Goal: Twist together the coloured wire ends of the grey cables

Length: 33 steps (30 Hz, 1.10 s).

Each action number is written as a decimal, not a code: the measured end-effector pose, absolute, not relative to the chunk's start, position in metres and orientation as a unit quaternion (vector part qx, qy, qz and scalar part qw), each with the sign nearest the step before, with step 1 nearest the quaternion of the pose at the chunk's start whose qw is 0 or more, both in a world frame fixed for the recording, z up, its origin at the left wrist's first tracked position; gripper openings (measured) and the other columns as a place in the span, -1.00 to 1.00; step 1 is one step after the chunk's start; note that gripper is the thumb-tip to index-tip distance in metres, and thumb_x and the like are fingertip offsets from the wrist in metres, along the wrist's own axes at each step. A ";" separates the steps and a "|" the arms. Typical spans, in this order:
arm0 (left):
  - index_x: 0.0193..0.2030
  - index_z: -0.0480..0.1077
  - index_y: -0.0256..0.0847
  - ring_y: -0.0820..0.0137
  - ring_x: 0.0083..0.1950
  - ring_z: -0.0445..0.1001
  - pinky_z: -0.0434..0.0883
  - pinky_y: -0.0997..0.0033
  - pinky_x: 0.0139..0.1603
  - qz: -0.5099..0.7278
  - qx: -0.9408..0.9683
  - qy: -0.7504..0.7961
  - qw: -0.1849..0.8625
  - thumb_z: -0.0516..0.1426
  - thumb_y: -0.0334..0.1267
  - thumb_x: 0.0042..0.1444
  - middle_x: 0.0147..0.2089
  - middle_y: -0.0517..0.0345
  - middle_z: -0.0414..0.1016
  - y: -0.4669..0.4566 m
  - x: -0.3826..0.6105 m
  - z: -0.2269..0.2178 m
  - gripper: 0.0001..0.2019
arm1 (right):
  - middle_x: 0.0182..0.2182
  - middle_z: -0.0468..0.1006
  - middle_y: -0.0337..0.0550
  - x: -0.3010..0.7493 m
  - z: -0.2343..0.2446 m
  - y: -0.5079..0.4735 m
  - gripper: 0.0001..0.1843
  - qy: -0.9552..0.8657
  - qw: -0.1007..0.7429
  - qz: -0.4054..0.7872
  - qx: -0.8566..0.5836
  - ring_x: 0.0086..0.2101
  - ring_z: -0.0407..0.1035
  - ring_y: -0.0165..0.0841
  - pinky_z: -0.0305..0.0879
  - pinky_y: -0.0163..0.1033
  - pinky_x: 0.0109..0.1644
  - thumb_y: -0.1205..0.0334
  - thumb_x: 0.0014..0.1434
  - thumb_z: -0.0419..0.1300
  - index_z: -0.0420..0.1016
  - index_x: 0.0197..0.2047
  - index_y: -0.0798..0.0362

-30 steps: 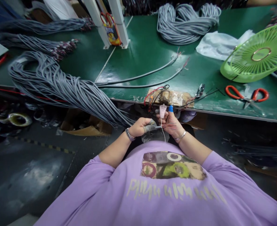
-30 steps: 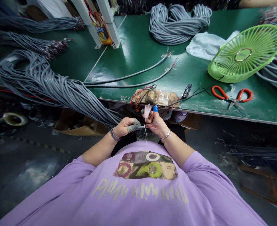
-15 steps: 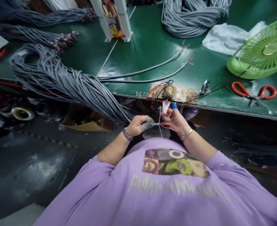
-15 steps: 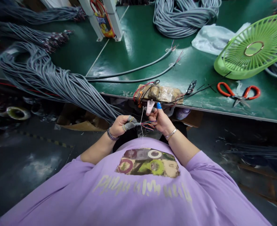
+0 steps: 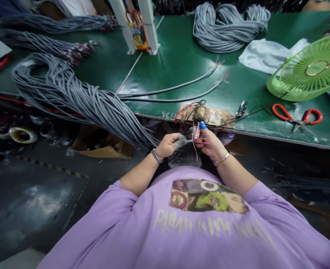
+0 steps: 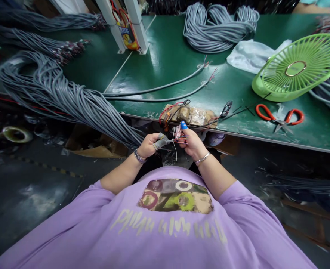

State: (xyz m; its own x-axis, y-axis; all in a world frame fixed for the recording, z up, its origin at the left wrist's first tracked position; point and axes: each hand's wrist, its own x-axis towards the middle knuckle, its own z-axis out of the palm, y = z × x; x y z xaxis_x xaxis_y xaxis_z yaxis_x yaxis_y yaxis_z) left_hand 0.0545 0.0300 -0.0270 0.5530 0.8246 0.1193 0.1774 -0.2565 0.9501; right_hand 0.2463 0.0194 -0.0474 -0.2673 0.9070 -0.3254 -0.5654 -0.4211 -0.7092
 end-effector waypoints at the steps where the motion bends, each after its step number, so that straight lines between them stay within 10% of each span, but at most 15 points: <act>1: -0.42 0.44 -0.31 0.52 -0.46 0.24 0.28 0.49 -0.39 0.320 0.723 0.345 0.506 0.22 0.19 0.09 -0.50 0.21 0.34 0.031 0.055 -0.028 -0.51 | -0.63 0.40 -0.31 0.246 -0.047 0.020 -0.39 -0.221 0.487 0.763 -0.362 -0.72 0.00 -0.63 -0.24 -0.43 -0.72 -0.36 0.03 0.30 0.38 -0.39 0.09; 33: -0.40 0.46 -0.30 0.56 -0.53 0.26 0.28 0.53 -0.48 0.319 0.661 0.411 0.540 0.31 0.12 0.01 -0.53 0.20 0.41 -0.014 0.018 -0.038 -0.56 | -0.46 0.51 -0.20 0.253 -0.069 0.000 -0.44 -0.102 0.494 0.785 -0.360 -0.67 -0.01 -0.62 -0.27 -0.46 -0.71 -0.27 0.10 0.30 0.26 -0.45 0.06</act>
